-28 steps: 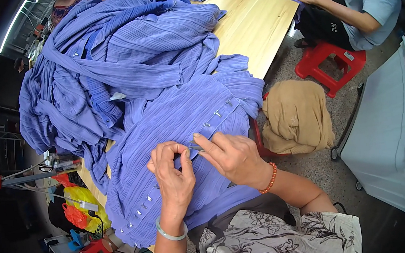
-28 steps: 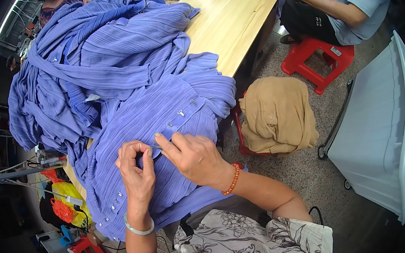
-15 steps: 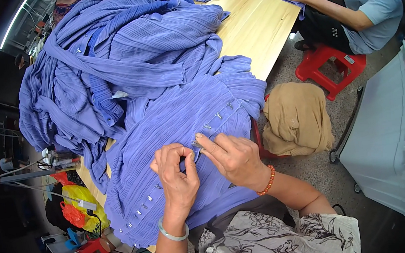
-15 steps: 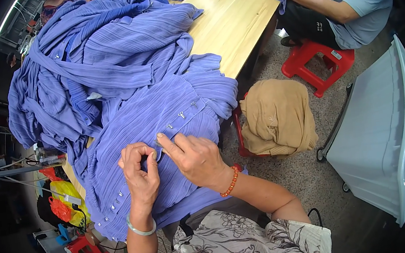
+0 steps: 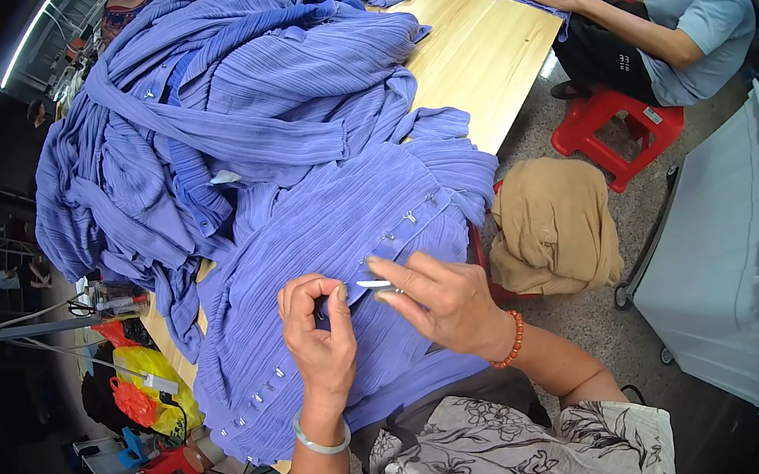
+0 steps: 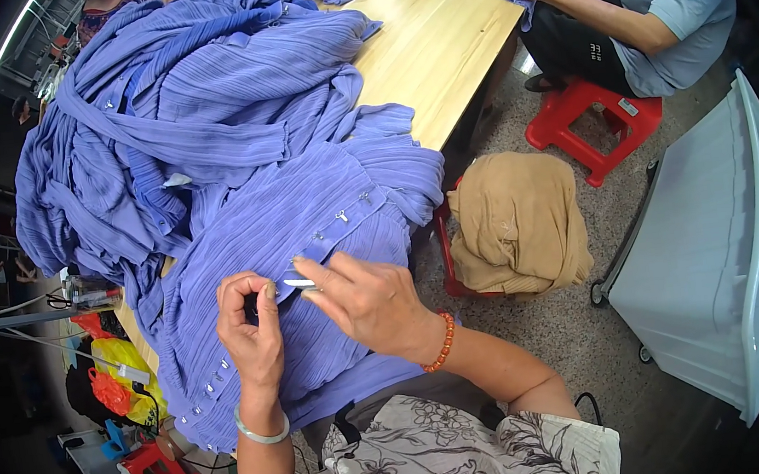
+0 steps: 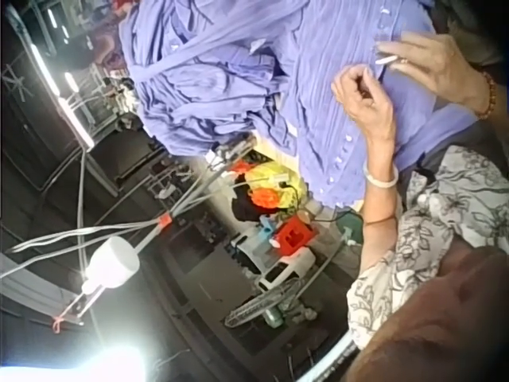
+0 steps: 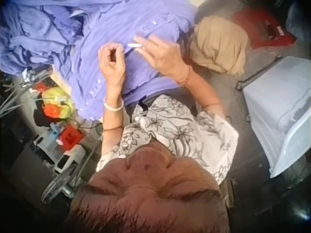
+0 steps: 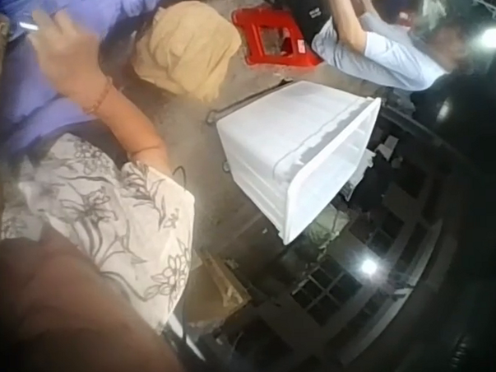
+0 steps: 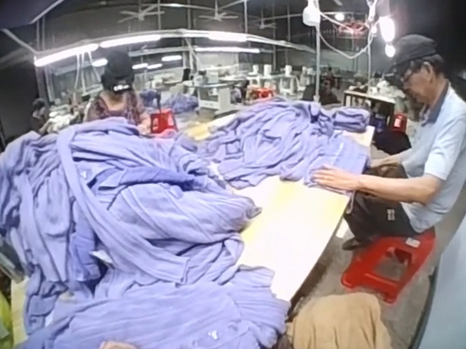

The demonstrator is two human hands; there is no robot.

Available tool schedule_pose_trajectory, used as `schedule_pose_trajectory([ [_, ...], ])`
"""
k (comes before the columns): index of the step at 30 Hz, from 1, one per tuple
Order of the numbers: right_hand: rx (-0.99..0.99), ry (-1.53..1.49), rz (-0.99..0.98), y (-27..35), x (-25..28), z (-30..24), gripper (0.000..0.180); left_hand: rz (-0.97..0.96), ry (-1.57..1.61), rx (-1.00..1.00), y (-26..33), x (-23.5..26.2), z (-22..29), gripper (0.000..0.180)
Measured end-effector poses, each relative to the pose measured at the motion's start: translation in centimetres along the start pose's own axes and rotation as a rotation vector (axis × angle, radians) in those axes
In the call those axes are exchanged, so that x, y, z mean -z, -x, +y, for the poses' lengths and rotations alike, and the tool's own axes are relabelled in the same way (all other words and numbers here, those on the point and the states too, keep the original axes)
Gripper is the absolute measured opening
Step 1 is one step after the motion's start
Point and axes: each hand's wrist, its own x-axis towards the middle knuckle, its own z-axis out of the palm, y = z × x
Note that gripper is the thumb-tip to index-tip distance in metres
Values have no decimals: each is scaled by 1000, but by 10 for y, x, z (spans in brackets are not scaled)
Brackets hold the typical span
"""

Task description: Inspecting and securing metal hook fasteners on pleated blue fabric garments in a textile factory.

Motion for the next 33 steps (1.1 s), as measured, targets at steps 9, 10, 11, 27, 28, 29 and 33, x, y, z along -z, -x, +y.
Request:
schedule_pose_trajectory([
  [9, -34, -49, -79, -1, 2, -1, 42, 35, 30, -62, 3, -9, -1, 6],
  [10, -28, -65, -84, 0, -1, 0, 41, 35, 27, -41, 5, -7, -1, 6],
  [11, -20, -79, -87, 1, -6, 1, 41, 35, 24, -24, 7, -5, -3, 6],
  [27, 5, -75, -89, 6, -26, 2, 33, 31, -5, -114, 19, -5, -4, 6],
  [28, 6, -85, -84, 6, -28, 3, 32, 37, -1, -107, 20, -5, -1, 6],
  [29, -6, -62, -55, 3, -26, 3, 32, 42, -47, -166, 23, -4, 4, 6],
  [33, -79, 28, 53, 3, 6, 16, 37, -291, 53, -320, 43, -1, 44, 12],
])
